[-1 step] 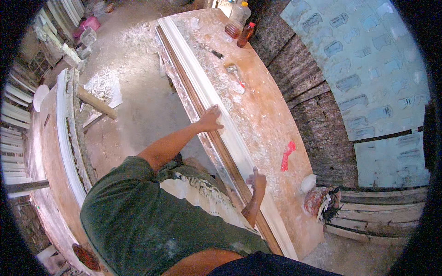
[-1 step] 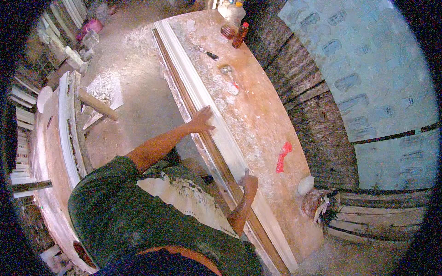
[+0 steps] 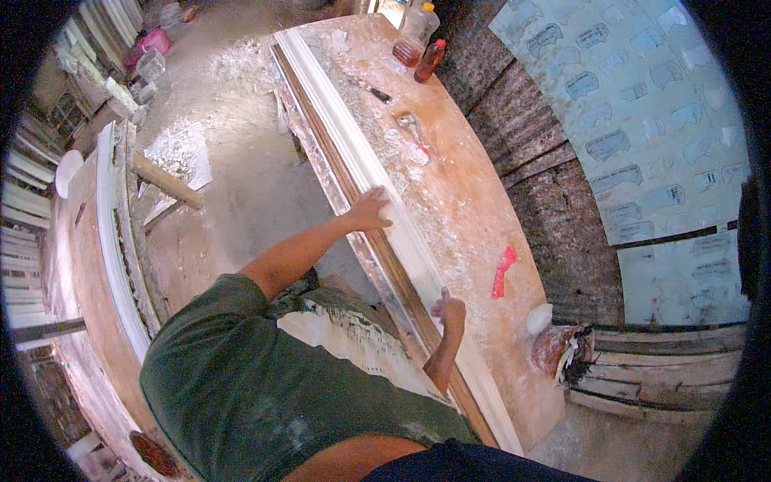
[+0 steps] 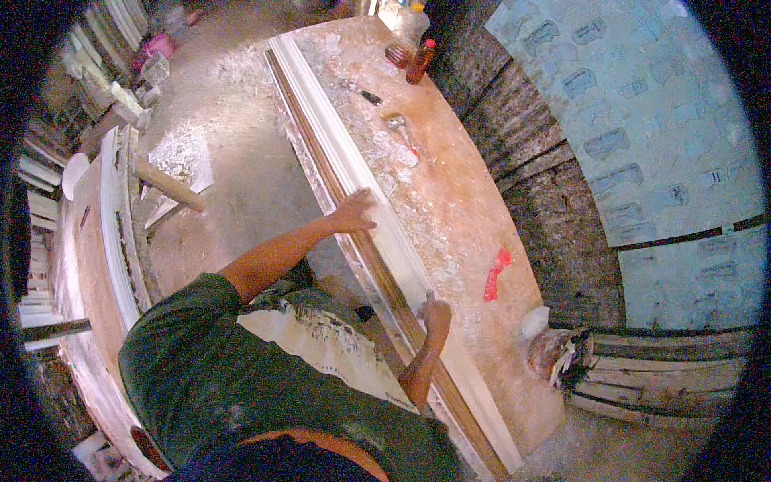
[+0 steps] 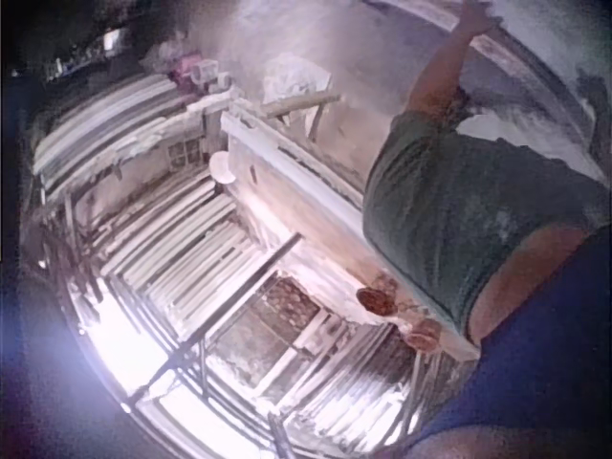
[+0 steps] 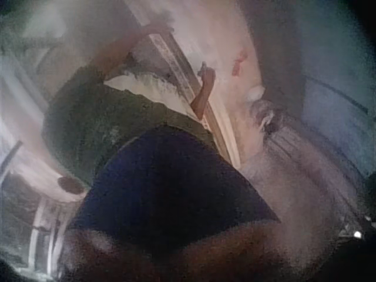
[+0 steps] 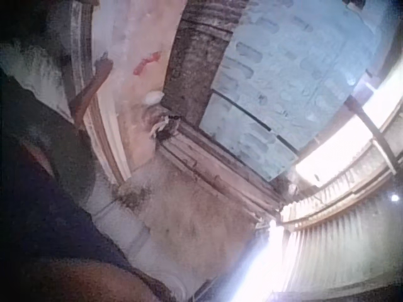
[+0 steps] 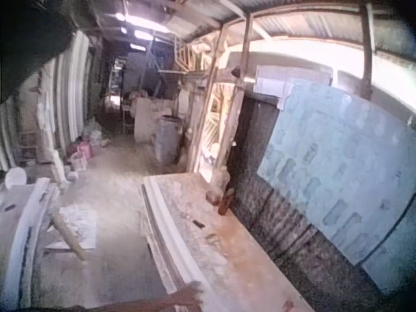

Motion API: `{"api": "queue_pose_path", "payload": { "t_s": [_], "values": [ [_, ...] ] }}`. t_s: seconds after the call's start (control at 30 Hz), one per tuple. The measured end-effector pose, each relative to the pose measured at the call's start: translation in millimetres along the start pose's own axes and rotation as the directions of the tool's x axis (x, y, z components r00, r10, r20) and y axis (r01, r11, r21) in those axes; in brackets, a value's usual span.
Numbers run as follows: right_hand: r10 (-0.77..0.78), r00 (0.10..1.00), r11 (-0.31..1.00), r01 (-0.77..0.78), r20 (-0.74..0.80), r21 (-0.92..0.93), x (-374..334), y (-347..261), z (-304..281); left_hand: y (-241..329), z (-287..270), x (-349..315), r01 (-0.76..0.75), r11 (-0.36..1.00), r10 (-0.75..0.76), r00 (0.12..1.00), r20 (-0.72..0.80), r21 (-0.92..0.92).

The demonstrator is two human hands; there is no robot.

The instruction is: The person scrapes and brushes a long white wooden molding on a workbench, then wipes it with a cloth. The person stacks the finished molding with other similar pieces on a rack.

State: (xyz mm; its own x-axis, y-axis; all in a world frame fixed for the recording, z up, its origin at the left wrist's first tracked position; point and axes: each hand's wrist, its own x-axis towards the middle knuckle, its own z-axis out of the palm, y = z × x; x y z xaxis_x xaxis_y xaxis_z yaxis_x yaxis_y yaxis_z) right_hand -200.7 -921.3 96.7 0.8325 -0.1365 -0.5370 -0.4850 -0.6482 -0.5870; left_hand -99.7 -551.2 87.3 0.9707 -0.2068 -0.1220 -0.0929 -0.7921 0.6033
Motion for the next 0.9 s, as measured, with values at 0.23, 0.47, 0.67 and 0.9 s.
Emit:
{"api": "queue_pose_path", "payload": {
  "t_s": [0.23,0.47,0.67,0.9],
  "values": [
    [-0.210,0.968,0.945,0.165,-0.138,-0.281,34.2,-131.8,70.9,-77.8,-46.6,-40.5,-0.325,0.871,0.296,0.946,-0.134,-0.370],
    [-0.410,0.910,0.891,0.414,0.058,-0.186,49.1,-330.6,158.9,-172.0,-160.7,-105.4,0.058,0.776,-0.198,0.968,-0.155,-0.628],
    [-0.624,0.768,0.719,0.636,0.141,-0.279,98.9,-483.2,211.6,-212.7,-218.8,-123.5,0.307,0.545,-0.498,0.867,-0.007,-0.780],
    [-0.641,0.767,0.632,0.515,-0.018,-0.579,269.8,-564.0,265.6,-300.4,-261.0,-85.1,0.317,0.651,-0.452,0.892,-0.017,-0.690]
  ]
}}
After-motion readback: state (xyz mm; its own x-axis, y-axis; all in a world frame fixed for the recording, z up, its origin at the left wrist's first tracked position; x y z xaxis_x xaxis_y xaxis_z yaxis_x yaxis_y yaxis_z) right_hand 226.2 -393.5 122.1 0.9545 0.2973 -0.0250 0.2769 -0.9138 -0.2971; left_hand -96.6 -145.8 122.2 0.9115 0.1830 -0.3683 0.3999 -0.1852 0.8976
